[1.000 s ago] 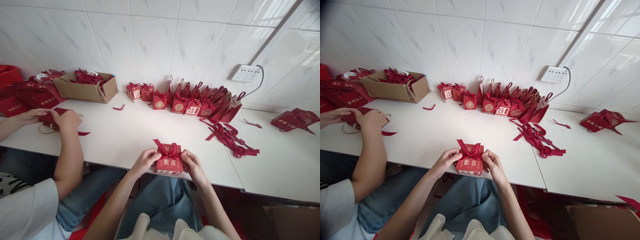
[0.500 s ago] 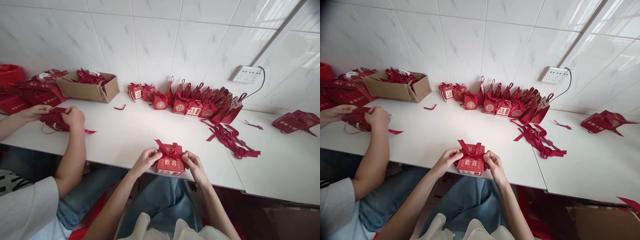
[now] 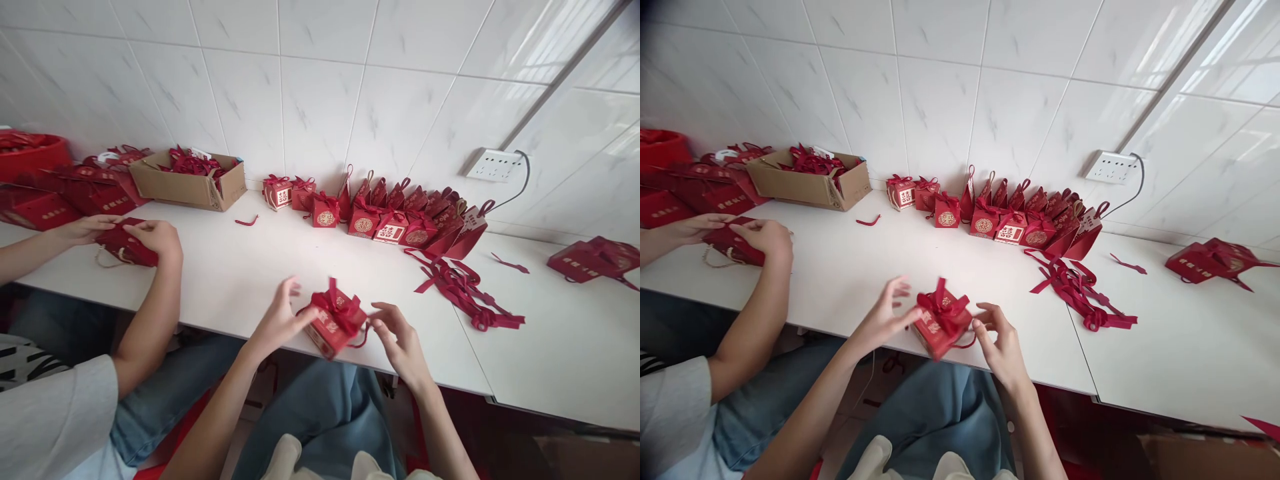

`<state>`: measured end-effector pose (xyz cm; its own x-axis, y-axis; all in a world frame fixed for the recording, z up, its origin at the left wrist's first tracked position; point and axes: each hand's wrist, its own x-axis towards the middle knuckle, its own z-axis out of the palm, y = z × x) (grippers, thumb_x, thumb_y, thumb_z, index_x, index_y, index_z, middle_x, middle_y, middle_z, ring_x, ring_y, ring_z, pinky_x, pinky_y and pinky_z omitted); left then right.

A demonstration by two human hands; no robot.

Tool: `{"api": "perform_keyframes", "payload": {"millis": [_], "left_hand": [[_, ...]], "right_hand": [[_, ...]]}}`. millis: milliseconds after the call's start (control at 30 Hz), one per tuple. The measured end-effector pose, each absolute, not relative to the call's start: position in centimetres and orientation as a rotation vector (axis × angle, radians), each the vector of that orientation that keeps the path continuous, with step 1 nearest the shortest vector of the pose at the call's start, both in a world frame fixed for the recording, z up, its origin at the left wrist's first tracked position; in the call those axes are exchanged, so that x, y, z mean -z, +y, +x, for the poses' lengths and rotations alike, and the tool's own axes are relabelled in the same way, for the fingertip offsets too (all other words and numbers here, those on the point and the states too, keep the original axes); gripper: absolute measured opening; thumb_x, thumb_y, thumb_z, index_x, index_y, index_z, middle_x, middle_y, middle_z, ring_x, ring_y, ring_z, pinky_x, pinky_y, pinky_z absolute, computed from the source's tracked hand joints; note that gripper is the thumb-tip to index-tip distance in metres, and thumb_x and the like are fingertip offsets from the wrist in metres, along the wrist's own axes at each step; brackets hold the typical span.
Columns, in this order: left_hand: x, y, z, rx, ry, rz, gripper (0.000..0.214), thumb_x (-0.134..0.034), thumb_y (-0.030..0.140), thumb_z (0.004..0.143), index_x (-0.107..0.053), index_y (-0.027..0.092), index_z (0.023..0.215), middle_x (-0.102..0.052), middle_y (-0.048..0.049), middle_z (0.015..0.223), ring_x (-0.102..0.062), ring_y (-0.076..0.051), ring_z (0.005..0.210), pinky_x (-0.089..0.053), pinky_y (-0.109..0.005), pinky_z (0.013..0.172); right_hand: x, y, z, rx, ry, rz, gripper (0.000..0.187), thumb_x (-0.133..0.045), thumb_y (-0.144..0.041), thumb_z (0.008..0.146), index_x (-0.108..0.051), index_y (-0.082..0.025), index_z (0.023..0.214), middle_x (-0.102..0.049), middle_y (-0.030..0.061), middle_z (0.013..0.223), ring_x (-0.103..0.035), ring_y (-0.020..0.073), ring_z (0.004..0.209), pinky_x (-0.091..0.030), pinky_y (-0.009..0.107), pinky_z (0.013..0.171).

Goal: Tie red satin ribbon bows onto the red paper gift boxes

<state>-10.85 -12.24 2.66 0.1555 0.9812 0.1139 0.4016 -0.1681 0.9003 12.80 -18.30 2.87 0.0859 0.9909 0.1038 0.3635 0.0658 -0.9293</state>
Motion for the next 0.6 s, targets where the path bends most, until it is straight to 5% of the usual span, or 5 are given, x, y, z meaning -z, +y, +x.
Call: {"api": "perform_keyframes", "payload": {"millis": [133, 367, 600], "left_hand": [[-2.7, -12.0, -11.1, -1.516, 1.631, 1.616, 0.041, -0.054, 0.032, 0.081, -0.040, 0.021, 0.118, -0.045, -0.0124, 0.124, -0.042, -0.026, 0.122, -0.034, -0.046, 0.103], [-3.0, -14.3, -9.5, -1.107, 1.307, 1.768, 0.022, -0.048, 0.031, 0.086, -0.051, 0.022, 0.105, -0.054, -0.0074, 0.116, -0.051, -0.021, 0.115, -0.042, -0.036, 0.097], [-3.6, -14.5, -9.7, -1.149, 1.396, 1.873, 0.019, -0.050, 0.029, 0.085, -0.053, 0.022, 0.103, -0.055, -0.0071, 0.110, -0.054, -0.020, 0.106, -0.045, -0.036, 0.092]], "right_hand": [[-3.1, -19.0, 13.5, -0.728, -1.222, -1.612, 0.045, -0.038, -0.057, 0.088, -0.056, -0.020, 0.072, -0.047, -0.0020, 0.045, -0.043, 0.0142, 0.048, -0.037, 0.027, 0.051], [-3.0, -18.2, 12.7, -0.738, -1.308, -1.599, 0.043, -0.040, -0.057, 0.087, -0.056, -0.020, 0.075, -0.051, -0.0008, 0.057, -0.046, 0.0146, 0.055, -0.038, 0.027, 0.055], [-4.1, -20.1, 11.0, -0.672, -1.461, -1.587, 0.036, -0.042, -0.052, 0.089, -0.051, -0.020, 0.072, -0.056, 0.0023, 0.065, -0.050, 0.0160, 0.061, -0.036, 0.025, 0.050]]}}
